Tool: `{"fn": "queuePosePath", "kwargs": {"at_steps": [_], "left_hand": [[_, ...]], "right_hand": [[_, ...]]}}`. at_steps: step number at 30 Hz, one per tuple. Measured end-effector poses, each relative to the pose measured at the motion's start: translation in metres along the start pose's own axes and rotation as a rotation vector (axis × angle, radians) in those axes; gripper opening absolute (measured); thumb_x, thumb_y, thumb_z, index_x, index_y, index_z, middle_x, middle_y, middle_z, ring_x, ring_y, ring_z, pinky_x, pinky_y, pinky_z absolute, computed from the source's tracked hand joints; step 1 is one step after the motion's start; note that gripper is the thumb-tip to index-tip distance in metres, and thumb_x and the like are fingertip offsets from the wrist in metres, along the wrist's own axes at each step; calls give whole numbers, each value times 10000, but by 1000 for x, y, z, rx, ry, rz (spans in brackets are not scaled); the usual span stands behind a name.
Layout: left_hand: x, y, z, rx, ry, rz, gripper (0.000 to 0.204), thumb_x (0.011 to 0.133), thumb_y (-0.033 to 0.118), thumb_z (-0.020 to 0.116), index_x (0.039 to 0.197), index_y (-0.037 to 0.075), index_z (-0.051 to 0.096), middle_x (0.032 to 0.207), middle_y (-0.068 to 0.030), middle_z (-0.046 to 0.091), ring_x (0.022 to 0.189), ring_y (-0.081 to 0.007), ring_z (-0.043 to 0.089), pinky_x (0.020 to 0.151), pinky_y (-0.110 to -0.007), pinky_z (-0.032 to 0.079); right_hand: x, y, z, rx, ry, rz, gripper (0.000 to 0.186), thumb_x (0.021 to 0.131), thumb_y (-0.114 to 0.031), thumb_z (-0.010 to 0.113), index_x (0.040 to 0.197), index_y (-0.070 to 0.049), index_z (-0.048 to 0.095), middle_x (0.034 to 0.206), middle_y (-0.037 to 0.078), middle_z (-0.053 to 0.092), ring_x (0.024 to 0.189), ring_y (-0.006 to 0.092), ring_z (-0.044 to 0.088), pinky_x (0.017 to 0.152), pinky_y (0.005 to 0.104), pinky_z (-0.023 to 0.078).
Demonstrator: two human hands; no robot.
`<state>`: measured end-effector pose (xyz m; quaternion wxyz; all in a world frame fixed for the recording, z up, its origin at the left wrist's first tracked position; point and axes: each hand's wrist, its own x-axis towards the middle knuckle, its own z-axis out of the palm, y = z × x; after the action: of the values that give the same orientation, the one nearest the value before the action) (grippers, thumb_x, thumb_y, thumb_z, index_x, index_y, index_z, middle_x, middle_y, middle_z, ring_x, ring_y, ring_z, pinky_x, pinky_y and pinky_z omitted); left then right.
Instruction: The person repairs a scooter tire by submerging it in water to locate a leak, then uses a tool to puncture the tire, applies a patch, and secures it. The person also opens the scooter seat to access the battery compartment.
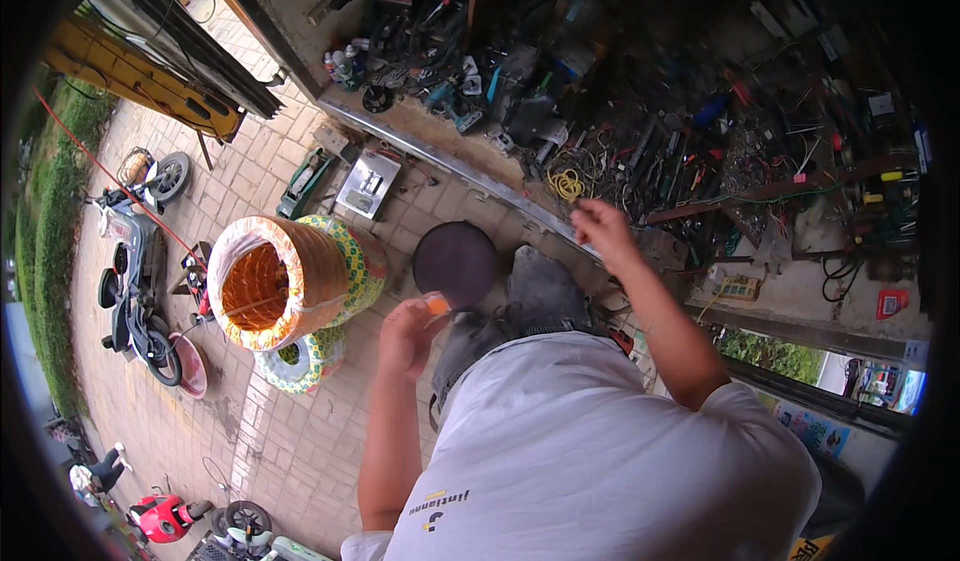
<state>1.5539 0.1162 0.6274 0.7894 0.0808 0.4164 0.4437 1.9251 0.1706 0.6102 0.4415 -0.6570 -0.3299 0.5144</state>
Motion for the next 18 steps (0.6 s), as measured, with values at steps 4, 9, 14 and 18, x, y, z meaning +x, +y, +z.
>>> {"fn": "queuePosePath", "kwargs": {"at_steps": [4,9,14,18], "left_hand": [[11,8,13,19,-72,42,100,932,137,602,986,63,643,1127,-94,692,997,-223,659,905,-401,524],[6,10,-22,-134,110,108,150,917,185,616,1007,70,649,1095,-81,699,986,-210,655,899,-405,516],[-14,2,-68,-330,404,168,179,908,214,625,1022,79,651,1060,-57,707,934,-194,653,879,-401,521],[-19,-8,-78,-456,614,169,109,896,190,630,973,113,635,1036,-60,696,956,-216,641,877,-419,482]], "right_hand": [[-21,27,96,-36,-355,82,271,969,-107,592,1228,-31,580,797,30,615,586,77,555,502,229,440],[40,10,108,-9,-425,409,293,994,-111,500,1283,-92,546,864,43,651,599,94,588,508,229,443],[162,21,127,-393,-464,186,225,924,-197,654,1086,-44,617,904,86,690,675,145,648,569,292,501],[282,22,173,-971,-348,10,310,816,-286,724,914,-14,612,844,149,679,764,251,668,654,380,528]]}}
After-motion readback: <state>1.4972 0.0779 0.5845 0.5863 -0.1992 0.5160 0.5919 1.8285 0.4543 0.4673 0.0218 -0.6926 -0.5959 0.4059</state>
